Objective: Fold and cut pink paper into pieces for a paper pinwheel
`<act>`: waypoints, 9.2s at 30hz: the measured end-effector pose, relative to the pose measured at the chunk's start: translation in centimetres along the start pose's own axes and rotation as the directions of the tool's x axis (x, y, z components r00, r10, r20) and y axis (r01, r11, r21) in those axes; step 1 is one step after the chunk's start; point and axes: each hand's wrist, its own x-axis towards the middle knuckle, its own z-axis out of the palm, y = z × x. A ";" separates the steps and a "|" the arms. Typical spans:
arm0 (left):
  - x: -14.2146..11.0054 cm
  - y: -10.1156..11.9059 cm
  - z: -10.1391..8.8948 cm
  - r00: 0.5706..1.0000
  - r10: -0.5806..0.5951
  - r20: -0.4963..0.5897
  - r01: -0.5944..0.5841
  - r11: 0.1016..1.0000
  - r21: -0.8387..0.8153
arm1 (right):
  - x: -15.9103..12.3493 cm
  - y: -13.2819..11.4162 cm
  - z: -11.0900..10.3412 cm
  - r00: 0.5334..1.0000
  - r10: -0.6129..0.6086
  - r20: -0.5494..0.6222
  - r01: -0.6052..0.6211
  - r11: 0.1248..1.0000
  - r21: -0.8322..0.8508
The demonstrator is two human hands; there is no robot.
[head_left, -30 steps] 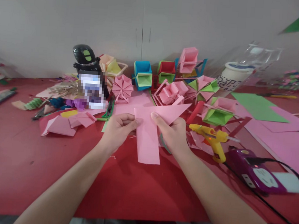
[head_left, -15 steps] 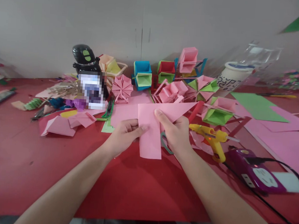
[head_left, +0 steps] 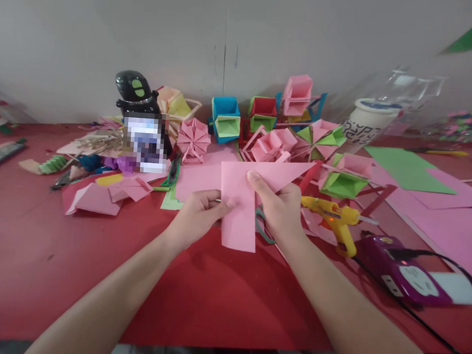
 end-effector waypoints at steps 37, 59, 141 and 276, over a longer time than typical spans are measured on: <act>-0.2 0.1 0.2 0.991 -0.100 0.094 0.089 0.989 0.119 | 1.4 0.0 -1.1 0.988 -0.091 -0.124 0.087 0.996 -0.037; 0.0 0.8 -0.2 0.999 0.044 0.011 -0.045 0.986 0.158 | 0.5 -0.1 -0.5 0.998 -0.052 -0.017 0.051 0.995 -0.082; -0.3 1.4 -3.0 0.986 0.064 0.155 -0.140 0.818 0.558 | 0.7 -0.4 -0.9 0.659 0.136 0.740 0.067 0.969 -0.238; 0.0 2.9 -5.2 0.902 0.430 -0.045 -0.314 0.723 0.615 | 2.9 -2.1 -3.8 0.906 -0.114 0.409 0.144 0.989 -0.044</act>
